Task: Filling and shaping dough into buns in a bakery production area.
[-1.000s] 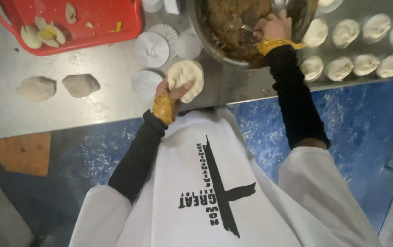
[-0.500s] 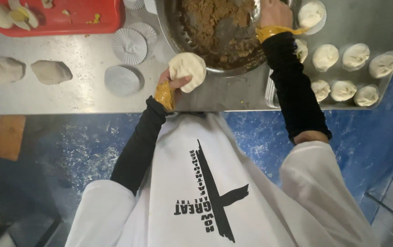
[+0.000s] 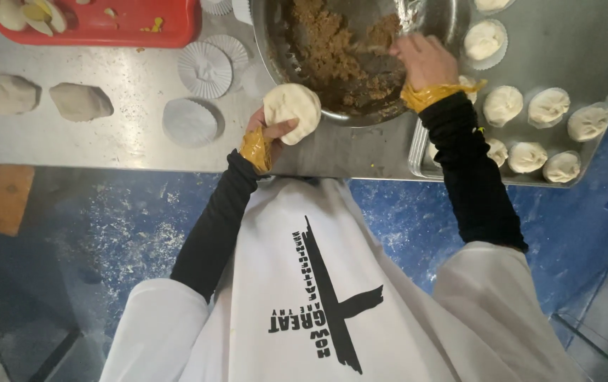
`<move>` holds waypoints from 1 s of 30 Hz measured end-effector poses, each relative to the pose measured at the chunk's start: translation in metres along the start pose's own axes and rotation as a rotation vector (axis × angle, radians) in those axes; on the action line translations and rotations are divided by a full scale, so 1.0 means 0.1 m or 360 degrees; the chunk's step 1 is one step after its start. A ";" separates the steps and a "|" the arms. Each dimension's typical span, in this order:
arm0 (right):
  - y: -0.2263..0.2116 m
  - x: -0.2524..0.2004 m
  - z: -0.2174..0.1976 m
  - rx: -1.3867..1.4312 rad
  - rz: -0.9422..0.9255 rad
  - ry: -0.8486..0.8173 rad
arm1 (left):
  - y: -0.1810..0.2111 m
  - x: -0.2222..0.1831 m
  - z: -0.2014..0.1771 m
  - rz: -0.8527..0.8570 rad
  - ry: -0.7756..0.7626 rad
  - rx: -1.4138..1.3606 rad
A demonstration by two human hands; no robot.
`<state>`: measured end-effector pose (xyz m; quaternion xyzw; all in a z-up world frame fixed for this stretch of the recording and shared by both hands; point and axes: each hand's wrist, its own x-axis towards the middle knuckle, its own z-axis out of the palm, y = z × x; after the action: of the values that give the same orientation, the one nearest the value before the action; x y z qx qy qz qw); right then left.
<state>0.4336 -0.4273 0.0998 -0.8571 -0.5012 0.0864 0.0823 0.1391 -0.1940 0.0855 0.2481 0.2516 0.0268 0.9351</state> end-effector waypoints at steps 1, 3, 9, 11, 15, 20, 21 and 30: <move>-0.03 -0.02 -0.06 -0.0001 0.0005 -0.0007 | -0.01 0.00 -0.02 -0.0008 0.0000 -0.0004; -0.10 -0.03 -0.17 -0.0199 0.0064 0.0119 | 0.00 0.02 -0.05 0.0009 -0.0006 0.0036; -0.17 0.05 0.01 -0.0339 0.0258 -0.0070 | 0.02 0.01 -0.02 -0.0035 0.0005 0.0024; 0.01 0.02 0.36 -0.0320 0.0305 -0.0122 | 0.03 0.00 -0.04 -0.0023 -0.0015 0.0013; -0.11 0.04 0.33 -0.0063 0.0334 -0.0141 | 0.03 0.01 -0.03 -0.0021 -0.0038 0.0005; -0.29 0.06 0.10 0.0312 0.0318 -0.0185 | 0.03 0.01 -0.07 -0.0010 -0.0031 0.0007; -0.32 0.06 0.05 0.0405 0.0288 -0.0192 | 0.03 -0.01 -0.07 -0.0009 -0.0032 -0.0016; -0.29 -0.09 0.16 0.0508 0.0095 -0.0240 | 0.02 0.00 -0.05 -0.0033 -0.0047 0.0002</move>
<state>0.4009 -0.4203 0.0915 -0.8387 -0.4602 0.2312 0.1770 0.1370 -0.1899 0.0821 0.2465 0.2403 0.0134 0.9388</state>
